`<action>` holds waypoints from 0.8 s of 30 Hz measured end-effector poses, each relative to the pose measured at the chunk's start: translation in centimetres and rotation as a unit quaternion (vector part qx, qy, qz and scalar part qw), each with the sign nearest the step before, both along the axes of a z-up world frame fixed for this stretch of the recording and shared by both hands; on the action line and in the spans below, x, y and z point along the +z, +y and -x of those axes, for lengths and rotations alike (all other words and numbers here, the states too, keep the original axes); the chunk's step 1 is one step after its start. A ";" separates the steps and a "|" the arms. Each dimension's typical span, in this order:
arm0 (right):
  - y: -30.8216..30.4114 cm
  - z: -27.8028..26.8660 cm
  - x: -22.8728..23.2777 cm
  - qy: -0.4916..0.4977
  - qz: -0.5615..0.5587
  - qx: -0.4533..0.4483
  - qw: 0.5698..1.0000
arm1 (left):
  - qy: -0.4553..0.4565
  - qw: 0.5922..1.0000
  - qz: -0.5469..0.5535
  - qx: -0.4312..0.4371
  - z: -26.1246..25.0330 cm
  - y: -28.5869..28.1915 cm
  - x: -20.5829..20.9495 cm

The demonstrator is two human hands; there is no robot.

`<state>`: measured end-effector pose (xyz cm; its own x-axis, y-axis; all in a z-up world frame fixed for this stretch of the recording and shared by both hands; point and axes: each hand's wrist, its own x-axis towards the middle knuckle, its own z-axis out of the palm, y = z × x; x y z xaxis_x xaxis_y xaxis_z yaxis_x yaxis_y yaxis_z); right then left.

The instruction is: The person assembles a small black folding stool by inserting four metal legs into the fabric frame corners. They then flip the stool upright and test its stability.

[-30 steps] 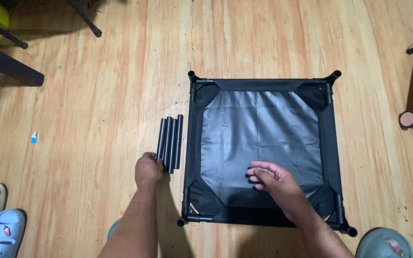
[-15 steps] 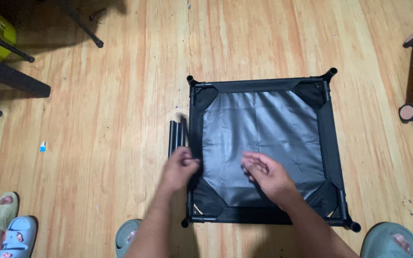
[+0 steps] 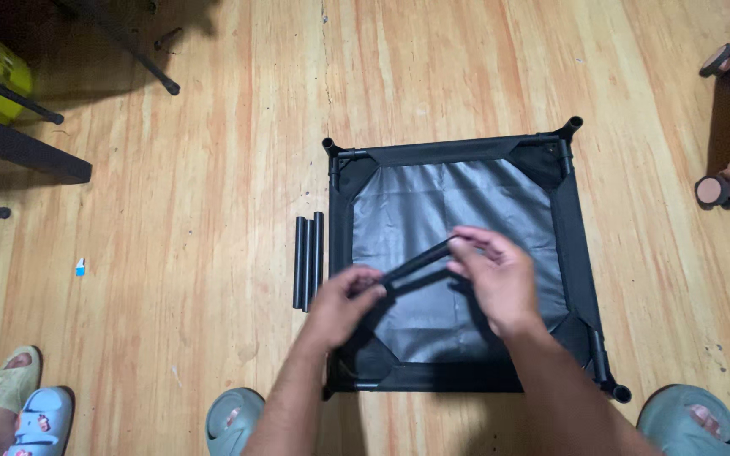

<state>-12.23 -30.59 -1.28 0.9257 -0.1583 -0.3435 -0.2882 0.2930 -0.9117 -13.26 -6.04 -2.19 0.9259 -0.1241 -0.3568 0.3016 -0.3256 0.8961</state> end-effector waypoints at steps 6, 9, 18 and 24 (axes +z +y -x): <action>0.1 -0.2 -1.2 0.076 -0.152 -0.029 0.985 | 0.043 0.964 0.221 0.145 -4.5 0.2 4.6; 0.3 -1.1 -1.8 0.071 -0.084 0.042 0.993 | -0.089 0.982 0.127 0.107 -8.4 -0.4 7.1; -4.0 3.6 -9.6 0.044 0.573 0.308 0.758 | -0.361 0.892 -0.250 0.106 -24.4 2.6 8.0; -5.1 6.8 -14.2 0.034 0.576 0.350 0.738 | -0.339 0.880 -0.319 0.097 -26.2 4.3 4.3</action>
